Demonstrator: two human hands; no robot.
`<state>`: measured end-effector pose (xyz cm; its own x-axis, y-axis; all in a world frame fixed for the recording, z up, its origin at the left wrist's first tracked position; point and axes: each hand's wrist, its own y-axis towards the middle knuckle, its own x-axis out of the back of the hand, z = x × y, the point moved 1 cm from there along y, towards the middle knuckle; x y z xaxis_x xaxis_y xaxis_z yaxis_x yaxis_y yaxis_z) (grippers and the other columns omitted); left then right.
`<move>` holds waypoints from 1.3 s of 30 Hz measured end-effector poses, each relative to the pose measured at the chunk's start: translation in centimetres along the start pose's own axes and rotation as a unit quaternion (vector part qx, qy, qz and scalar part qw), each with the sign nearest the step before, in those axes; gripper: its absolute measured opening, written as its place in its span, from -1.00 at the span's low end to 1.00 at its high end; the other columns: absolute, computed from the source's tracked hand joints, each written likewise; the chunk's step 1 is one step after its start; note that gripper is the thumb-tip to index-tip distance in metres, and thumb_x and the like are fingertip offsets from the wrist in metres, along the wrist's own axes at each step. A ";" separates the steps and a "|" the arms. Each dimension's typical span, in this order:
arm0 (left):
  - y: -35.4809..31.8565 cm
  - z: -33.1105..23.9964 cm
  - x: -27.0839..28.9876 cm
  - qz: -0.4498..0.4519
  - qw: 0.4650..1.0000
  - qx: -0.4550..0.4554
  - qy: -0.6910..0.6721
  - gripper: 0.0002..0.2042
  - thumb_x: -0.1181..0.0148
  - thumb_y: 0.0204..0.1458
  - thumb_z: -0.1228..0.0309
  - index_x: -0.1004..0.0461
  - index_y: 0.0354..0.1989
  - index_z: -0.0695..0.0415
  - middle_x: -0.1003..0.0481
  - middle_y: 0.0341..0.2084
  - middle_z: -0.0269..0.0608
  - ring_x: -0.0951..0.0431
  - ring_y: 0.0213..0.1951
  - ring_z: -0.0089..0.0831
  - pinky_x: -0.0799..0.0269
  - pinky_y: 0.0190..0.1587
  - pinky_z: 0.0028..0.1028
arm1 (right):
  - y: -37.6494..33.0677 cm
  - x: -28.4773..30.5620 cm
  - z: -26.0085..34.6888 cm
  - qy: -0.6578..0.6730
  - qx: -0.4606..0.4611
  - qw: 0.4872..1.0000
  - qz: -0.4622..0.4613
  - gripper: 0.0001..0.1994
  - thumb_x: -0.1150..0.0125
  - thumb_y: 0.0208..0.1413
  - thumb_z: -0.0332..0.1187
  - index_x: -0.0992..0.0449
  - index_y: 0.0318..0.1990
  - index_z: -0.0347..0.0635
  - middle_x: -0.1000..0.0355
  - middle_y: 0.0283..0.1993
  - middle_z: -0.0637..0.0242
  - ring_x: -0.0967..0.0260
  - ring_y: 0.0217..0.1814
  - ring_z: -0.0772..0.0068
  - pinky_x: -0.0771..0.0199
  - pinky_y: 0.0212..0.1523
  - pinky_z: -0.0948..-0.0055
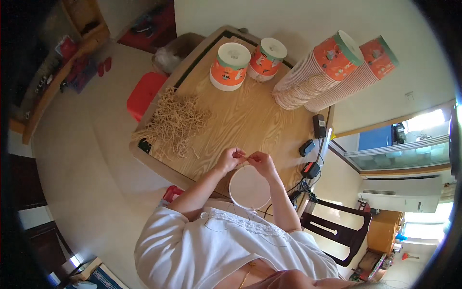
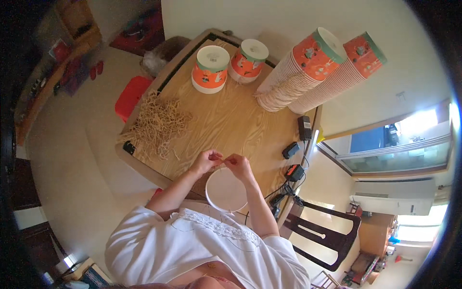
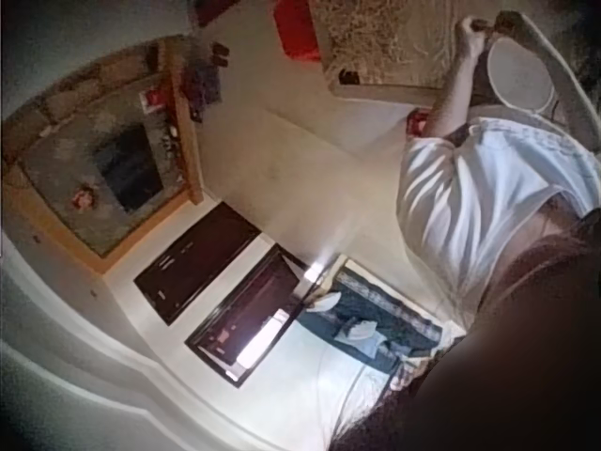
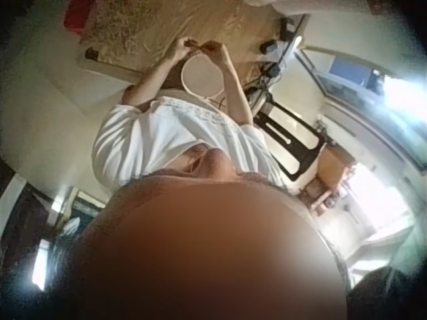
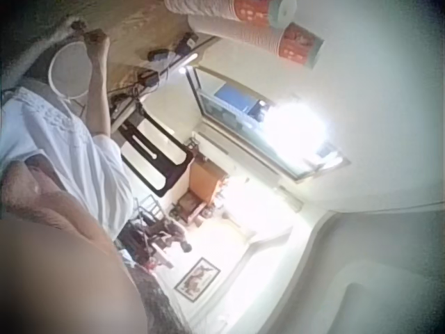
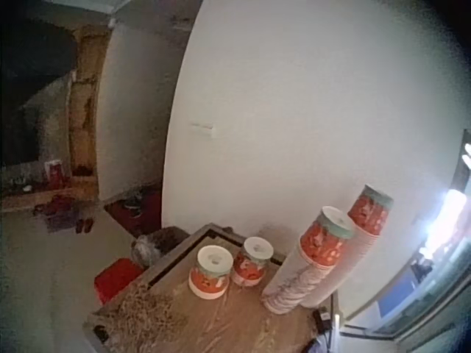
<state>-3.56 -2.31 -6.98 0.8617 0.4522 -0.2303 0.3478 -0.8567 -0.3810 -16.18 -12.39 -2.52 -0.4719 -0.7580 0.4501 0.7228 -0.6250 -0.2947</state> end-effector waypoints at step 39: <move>0.1 -0.3 -0.8 0.011 0.999 0.011 0.046 -0.86 -0.23 -0.10 0.45 -0.51 -0.34 0.17 -0.49 -0.54 -0.41 -0.39 -0.53 -0.70 -0.31 -0.49 -0.65 | -0.5 1.2 -0.2 -0.017 -0.007 1.000 -0.007 -0.87 -0.17 -0.07 -0.38 -0.50 -0.41 -0.26 -0.43 -0.56 0.34 -0.31 -0.49 0.62 -0.35 -0.44 0.55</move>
<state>-4.06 -2.84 -6.55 0.8997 0.4074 -0.1566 0.3207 -0.8604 -0.3961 -17.19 -13.08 -1.99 -0.4634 -0.7428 0.4832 0.7098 -0.6376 -0.2994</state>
